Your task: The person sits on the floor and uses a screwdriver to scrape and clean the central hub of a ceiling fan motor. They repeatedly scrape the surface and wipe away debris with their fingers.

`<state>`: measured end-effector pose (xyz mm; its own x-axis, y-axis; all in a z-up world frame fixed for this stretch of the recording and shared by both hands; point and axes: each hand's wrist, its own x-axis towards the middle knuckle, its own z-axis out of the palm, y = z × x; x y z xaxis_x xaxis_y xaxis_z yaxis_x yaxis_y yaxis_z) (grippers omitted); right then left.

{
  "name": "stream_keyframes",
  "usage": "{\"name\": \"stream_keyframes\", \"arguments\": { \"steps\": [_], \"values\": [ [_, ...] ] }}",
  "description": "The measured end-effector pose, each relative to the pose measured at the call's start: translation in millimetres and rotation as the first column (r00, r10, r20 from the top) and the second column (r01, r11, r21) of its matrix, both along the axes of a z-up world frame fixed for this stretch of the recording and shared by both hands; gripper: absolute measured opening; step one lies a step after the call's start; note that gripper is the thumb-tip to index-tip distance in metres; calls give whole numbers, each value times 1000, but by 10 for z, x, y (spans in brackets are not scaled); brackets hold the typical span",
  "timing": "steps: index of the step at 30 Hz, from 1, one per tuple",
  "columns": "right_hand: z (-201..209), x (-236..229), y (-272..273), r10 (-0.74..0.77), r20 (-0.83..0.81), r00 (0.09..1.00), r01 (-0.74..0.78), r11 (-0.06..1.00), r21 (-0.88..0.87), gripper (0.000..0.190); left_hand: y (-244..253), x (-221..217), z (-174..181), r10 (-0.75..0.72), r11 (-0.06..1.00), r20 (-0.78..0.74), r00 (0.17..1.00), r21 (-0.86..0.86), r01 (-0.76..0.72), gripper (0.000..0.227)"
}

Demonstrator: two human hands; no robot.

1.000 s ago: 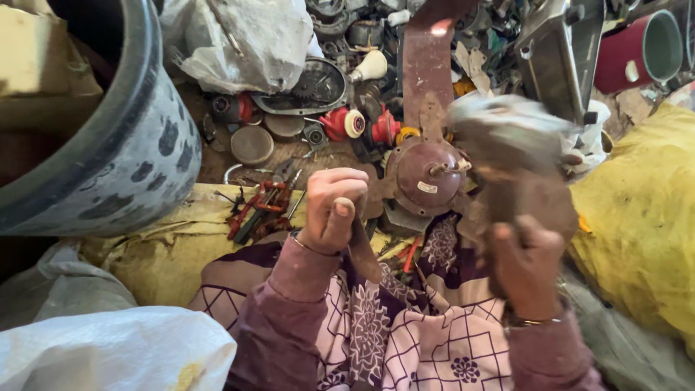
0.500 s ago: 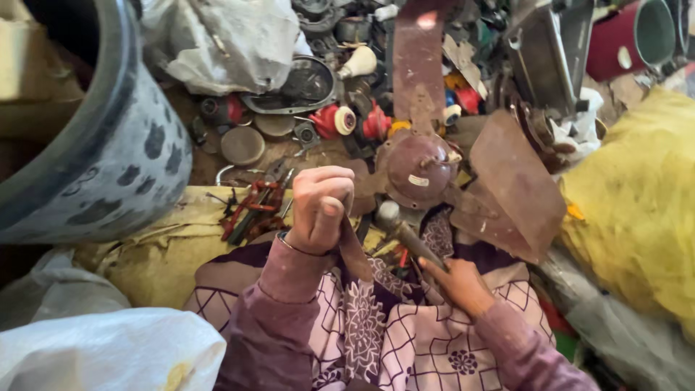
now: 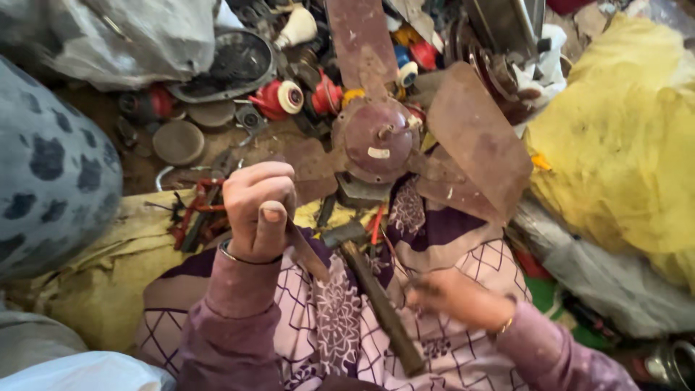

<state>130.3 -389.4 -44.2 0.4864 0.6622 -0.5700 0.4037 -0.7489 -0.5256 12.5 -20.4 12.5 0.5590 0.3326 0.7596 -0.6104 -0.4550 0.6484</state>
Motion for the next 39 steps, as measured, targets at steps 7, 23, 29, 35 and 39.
{"name": "stream_keyframes", "arguments": {
  "steps": [7, 23, 29, 35, 39],
  "values": [
    [-604, 235, -133, -170, 98, 980, 178, 982, -69, 21, -1, -13, 6, 29, 999, -8, 1000, 21, -28, 74],
    [-588, 657, 142, -126, 394, 910, 162, 985, -58, 29, 144, -3, -239, -4, 1000, 88, 996, 28, 1, 52],
    [-1428, 248, 114, 197, 276, 941, -122, 956, -265, 39, 183, -24, -246, -39, 999, 104, 994, 8, 38, 45],
    [-1393, 370, 146, 121, 378, 918, 31, 927, -374, 32, 197, -30, -225, -45, 999, 159, 986, -16, 48, 42],
    [-612, 619, 206, 20, 342, 939, 105, 933, -343, 46, 229, -40, -247, -41, 999, 146, 988, 1, 42, 40]
  ]
}}
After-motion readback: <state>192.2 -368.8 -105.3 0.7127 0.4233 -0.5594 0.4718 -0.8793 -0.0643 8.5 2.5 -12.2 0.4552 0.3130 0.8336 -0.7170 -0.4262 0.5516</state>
